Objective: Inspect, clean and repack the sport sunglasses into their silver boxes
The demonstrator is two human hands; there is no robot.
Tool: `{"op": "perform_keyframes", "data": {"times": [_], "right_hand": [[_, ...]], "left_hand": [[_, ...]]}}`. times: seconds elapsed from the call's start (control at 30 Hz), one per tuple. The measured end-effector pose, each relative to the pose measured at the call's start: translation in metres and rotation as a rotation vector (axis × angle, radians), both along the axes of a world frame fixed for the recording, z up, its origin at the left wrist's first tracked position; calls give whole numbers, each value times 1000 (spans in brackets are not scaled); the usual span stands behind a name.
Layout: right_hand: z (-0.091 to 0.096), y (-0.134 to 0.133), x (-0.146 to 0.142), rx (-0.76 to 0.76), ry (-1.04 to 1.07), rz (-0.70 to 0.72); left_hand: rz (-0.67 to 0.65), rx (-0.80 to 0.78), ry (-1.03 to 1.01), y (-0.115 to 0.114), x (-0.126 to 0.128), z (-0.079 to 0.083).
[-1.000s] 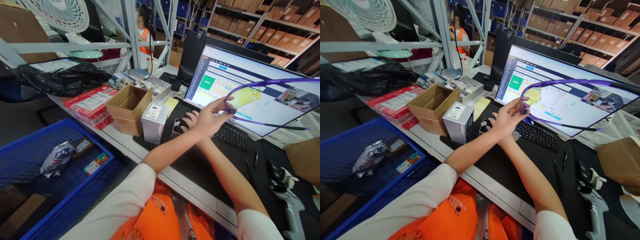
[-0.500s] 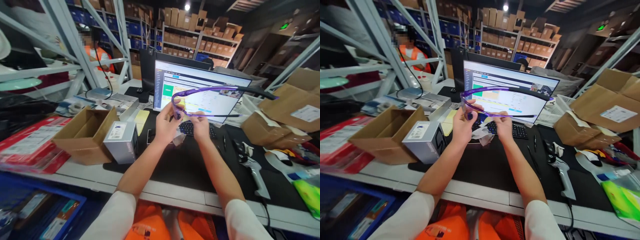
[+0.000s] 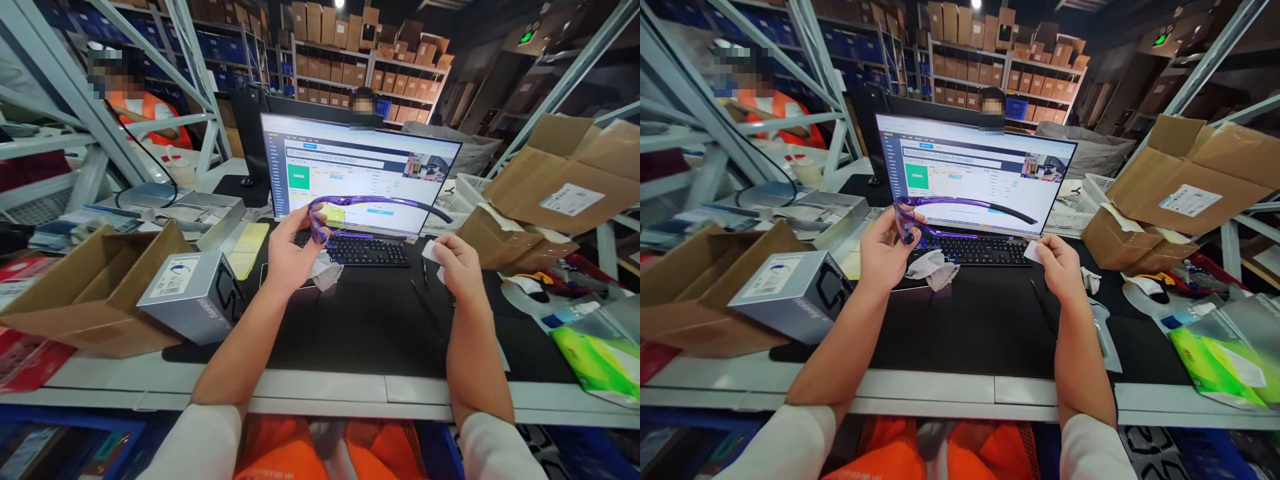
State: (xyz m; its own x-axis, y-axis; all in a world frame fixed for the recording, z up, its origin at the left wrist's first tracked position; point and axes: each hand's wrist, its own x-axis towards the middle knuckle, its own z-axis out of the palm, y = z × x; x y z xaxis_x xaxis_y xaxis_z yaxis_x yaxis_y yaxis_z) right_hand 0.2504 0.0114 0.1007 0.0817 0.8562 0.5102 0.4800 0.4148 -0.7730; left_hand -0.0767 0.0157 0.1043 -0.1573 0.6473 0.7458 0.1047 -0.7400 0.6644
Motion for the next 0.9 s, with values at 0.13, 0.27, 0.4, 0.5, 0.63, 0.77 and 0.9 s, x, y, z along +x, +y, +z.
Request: {"op": "perform_keyframes", "data": {"times": [0.13, 0.27, 0.4, 0.5, 0.63, 0.77, 0.9], "right_hand": [[4, -5, 4, -19, -129, 21], [5, -3, 5, -12, -177, 58], [4, -1, 2, -12, -196, 57], [5, -1, 1, -17, -219, 41], [8, -3, -2, -10, -246, 44], [10, -8, -12, -19, -278, 26], [13, -6, -15, -127, -303, 58]], "left_hand": [[7, -5, 45, -4, 5, 1], [17, -17, 88, -4, 9, 1], [18, -33, 122, -2, 11, -3], [16, -24, 131, 0, 11, -6], [26, -13, 155, 1, 12, -9], [35, 29, 218, -1, 17, -8], [-44, 154, 370, 0, 19, -7]]}}
